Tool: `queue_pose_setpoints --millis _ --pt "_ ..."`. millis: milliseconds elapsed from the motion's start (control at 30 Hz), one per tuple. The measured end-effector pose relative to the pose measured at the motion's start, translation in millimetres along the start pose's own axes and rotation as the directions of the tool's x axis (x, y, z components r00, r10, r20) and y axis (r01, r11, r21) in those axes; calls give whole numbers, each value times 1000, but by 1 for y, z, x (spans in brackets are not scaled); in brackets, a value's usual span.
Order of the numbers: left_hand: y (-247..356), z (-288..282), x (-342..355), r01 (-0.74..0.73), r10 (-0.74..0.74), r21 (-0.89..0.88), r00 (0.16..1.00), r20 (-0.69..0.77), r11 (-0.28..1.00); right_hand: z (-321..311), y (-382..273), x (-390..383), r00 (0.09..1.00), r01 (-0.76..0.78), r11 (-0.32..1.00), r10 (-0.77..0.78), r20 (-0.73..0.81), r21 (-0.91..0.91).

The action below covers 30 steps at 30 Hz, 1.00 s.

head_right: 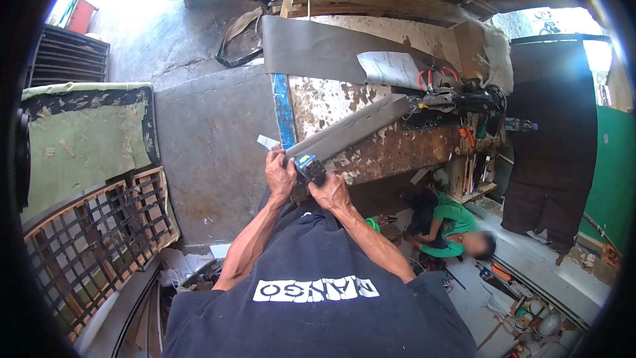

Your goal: The person connects an air hose to a compressor, wraps fabric around a wooden piece and fastens it using a pneumatic staple gun, then trims excess fabric using scissors and folds the edges by hand.

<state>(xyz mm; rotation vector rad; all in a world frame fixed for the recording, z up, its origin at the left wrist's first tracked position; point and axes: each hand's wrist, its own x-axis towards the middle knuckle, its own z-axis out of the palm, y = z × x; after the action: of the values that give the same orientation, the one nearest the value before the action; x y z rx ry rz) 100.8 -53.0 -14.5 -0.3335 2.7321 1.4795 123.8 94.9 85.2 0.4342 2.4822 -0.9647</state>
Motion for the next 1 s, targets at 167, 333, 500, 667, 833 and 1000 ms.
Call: queue_pose_setpoints --millis 167,333,500,667,833,1000 --pt "3 -4 1 -31 31 -38 999 16 999 8 -3 -2 999 -26 995 29 -34 93" --pt "4 -9 2 -26 27 -48 999 22 999 16 -9 -5 996 -48 994 56 -74 99" --pt "8 -13 3 43 -38 -58 995 88 997 15 -12 -6 993 -46 998 51 -102 45" --pt "11 -13 3 -87 86 -11 996 -21 996 0 -2 1 985 -114 993 115 -127 15" --pt "11 -12 3 -95 95 7 995 -33 995 -7 10 11 993 -86 996 83 -79 -31" --pt "10 -11 2 73 -67 -72 994 81 995 -21 20 19 988 -55 998 49 -150 -34"
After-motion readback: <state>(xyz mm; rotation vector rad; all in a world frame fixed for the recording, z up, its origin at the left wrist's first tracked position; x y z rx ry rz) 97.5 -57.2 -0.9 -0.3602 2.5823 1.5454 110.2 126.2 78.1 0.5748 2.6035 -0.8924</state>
